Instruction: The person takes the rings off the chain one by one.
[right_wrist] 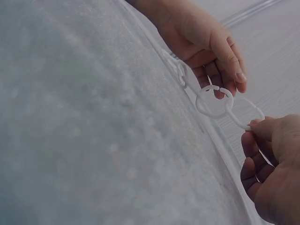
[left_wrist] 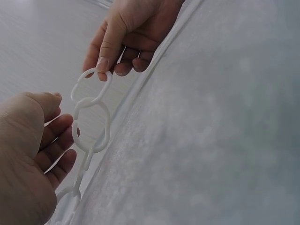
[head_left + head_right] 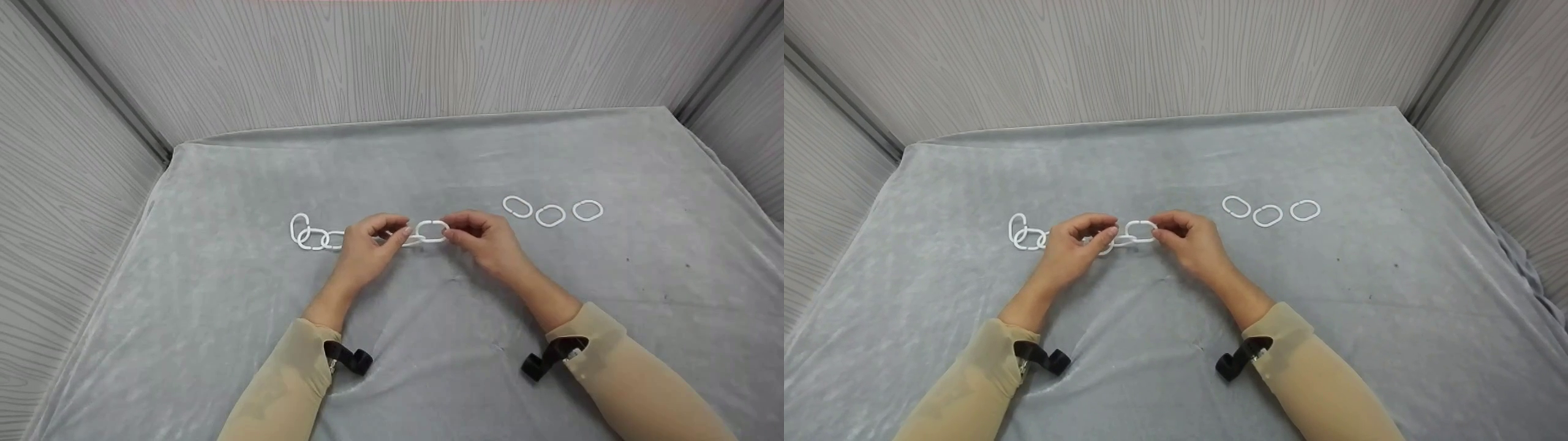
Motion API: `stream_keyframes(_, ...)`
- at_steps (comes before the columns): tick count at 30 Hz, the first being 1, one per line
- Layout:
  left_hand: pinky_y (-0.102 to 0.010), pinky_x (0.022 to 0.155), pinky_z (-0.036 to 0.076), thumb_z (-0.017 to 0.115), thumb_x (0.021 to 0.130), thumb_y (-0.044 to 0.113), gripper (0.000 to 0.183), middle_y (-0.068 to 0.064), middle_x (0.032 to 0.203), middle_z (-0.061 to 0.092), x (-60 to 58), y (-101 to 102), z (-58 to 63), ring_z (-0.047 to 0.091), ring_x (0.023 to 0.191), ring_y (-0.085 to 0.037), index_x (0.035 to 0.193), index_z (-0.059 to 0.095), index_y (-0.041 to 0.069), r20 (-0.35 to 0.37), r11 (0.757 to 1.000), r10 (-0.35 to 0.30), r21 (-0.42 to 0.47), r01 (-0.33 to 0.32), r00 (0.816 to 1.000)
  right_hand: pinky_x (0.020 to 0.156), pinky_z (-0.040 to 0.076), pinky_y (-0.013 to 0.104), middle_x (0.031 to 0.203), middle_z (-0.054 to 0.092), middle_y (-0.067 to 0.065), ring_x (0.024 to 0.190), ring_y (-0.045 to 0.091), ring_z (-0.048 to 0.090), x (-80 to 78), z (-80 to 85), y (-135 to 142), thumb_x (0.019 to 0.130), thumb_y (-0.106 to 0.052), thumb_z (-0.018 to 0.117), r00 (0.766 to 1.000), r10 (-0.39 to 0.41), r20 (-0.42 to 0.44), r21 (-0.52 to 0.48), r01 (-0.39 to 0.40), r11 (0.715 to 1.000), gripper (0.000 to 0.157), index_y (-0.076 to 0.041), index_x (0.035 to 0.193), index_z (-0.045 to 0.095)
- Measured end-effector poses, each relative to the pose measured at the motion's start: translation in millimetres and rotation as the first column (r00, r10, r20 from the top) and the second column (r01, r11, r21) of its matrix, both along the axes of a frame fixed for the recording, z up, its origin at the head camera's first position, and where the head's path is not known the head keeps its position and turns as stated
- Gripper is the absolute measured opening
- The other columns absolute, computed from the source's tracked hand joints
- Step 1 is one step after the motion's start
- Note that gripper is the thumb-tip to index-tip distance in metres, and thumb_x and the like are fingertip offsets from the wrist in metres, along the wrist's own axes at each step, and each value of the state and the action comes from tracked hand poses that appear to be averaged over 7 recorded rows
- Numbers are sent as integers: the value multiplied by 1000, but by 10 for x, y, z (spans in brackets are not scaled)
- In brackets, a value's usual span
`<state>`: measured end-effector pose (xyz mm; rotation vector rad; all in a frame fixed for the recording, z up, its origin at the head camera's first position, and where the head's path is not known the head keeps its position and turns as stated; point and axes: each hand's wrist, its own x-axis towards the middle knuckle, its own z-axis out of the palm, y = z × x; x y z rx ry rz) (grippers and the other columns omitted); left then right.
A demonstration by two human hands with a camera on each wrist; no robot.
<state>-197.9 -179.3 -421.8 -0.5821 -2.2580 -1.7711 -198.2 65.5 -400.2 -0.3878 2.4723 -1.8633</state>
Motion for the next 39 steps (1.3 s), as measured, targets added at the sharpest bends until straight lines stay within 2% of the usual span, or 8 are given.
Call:
stream_keyframes(7,-33,80,57,80,95,8,19,-6,99,78,-17,-25,-23,71,91,-18,109,78,-4,-7,1000,1,-31,-1,1000,75,56,21,100,75,14,84,12,67,-3,5,-1,94,1,78,999,-37,-7,-20,37,999,21,7,114,77)
stream_keyframes(14,-36,82,58,80,93,4,20,-13,102,78,-28,-45,-51,72,94,-23,110,78,-6,-16,997,-12,-73,11,1000,73,55,21,98,75,12,81,11,66,-17,-1,9,95,1,77,998,-58,-12,-12,57,998,22,9,115,75)
stream_keyframes(25,-45,85,58,82,91,9,21,-11,102,78,-22,-62,-30,73,96,-26,108,79,-3,-49,983,3,-183,-12,999,71,55,20,95,74,12,78,10,67,-24,-2,10,93,3,78,997,-79,-16,-33,78,996,21,7,114,76)
stream_keyframes(39,-43,81,57,83,91,7,15,-9,99,77,-21,-71,-53,72,92,-23,105,80,1,-46,976,21,-214,-30,999,69,54,21,93,73,11,76,10,65,-23,-23,16,94,3,77,997,-75,-15,-50,75,996,23,11,115,74)
